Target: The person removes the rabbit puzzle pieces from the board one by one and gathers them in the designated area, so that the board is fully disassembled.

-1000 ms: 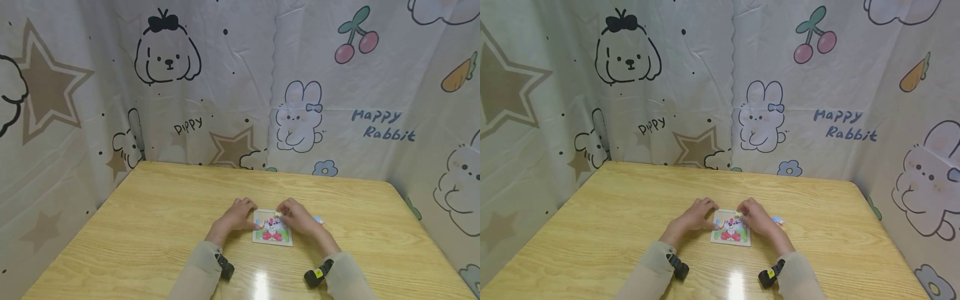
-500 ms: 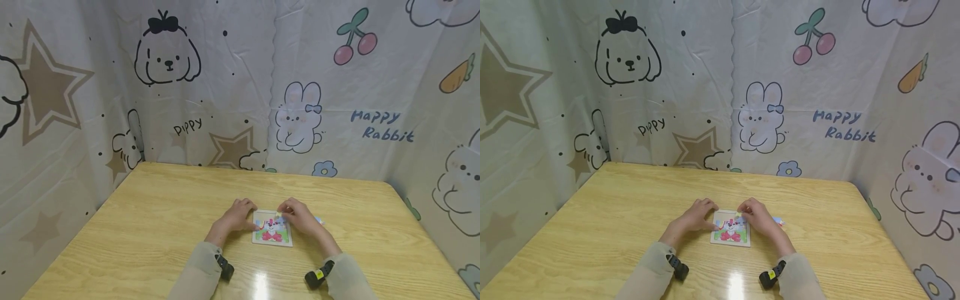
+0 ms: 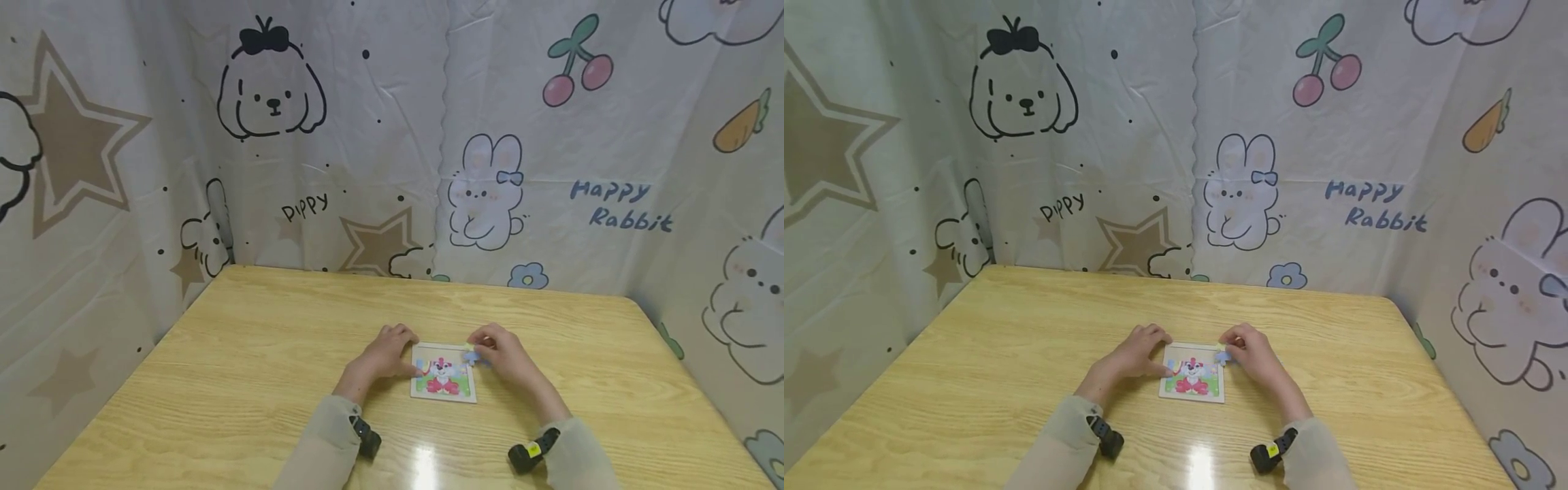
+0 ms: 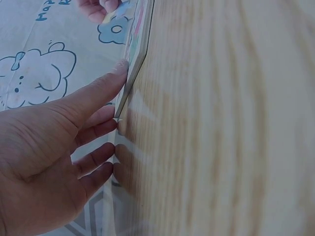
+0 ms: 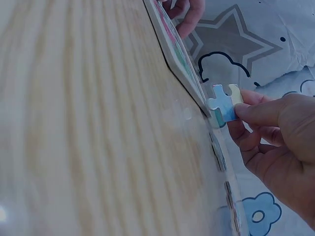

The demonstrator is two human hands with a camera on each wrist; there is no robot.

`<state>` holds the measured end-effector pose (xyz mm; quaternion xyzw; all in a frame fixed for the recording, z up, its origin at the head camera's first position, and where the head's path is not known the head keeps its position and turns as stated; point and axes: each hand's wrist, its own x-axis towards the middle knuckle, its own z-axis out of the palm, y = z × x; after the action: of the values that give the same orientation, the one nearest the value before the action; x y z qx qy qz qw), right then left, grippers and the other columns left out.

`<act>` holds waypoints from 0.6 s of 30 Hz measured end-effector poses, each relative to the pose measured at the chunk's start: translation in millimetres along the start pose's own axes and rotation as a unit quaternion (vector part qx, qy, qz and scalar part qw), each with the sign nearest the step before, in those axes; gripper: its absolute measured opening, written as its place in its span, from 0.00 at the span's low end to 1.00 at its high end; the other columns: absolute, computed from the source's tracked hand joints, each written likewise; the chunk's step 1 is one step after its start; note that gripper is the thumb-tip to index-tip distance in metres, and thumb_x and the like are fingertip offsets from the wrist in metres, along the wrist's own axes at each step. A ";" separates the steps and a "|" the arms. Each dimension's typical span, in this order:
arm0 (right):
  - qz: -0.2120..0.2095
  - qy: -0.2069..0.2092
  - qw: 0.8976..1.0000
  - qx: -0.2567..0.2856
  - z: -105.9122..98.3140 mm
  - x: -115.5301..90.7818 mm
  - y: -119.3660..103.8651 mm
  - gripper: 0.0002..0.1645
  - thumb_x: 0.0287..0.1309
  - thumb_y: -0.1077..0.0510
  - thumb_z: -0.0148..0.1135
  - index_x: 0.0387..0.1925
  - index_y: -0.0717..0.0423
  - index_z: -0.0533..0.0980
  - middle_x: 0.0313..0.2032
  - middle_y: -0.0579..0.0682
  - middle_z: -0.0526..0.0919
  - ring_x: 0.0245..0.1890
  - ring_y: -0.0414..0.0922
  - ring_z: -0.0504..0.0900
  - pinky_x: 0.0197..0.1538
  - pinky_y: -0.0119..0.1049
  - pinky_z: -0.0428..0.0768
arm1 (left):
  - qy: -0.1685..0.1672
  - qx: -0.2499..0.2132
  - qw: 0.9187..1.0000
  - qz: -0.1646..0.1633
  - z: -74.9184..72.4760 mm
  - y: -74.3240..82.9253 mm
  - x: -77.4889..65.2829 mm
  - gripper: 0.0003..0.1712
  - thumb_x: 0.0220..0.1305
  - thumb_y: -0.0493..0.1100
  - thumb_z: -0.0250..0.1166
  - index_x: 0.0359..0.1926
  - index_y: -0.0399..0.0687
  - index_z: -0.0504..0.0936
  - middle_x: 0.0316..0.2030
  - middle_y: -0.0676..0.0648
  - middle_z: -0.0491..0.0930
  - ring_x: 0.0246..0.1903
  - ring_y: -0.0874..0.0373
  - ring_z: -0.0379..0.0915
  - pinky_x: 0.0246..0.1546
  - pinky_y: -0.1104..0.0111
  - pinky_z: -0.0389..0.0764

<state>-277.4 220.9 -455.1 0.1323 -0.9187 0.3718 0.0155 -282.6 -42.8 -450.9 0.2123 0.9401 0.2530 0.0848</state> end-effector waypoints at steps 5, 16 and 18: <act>-0.002 0.011 1.000 -0.013 -8.0 -5.1 7.2 0.08 0.65 0.66 0.57 0.42 0.56 0.80 0.44 0.54 0.81 0.43 0.45 0.77 0.45 0.33 0.77 | 0.000 -0.004 1.000 -0.004 1.0 -1.1 0.2 0.37 0.52 0.54 0.75 0.61 0.48 0.74 0.64 0.47 0.70 0.63 0.50 0.62 0.70 0.56 0.68; 0.015 0.028 0.999 -0.027 -26.4 -17.3 22.6 0.08 0.64 0.67 0.58 0.42 0.58 0.80 0.45 0.56 0.81 0.42 0.45 0.78 0.40 0.27 0.77 | -0.002 -0.014 1.000 0.002 -1.4 0.7 -1.4 0.37 0.52 0.53 0.75 0.61 0.47 0.74 0.63 0.47 0.70 0.62 0.50 0.62 0.69 0.55 0.68; 0.015 0.030 0.999 -0.029 -29.7 -19.9 25.3 0.08 0.63 0.67 0.58 0.42 0.59 0.80 0.44 0.56 0.81 0.42 0.45 0.78 0.39 0.26 0.77 | -0.002 -0.017 1.000 0.002 -2.3 0.9 -1.6 0.37 0.51 0.52 0.75 0.61 0.47 0.74 0.63 0.46 0.70 0.62 0.49 0.62 0.69 0.54 0.68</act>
<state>-266.6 263.4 -453.3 0.1067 -0.9300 0.3493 0.0409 -281.5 -43.9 -448.4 0.2136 0.9350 0.2685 0.0893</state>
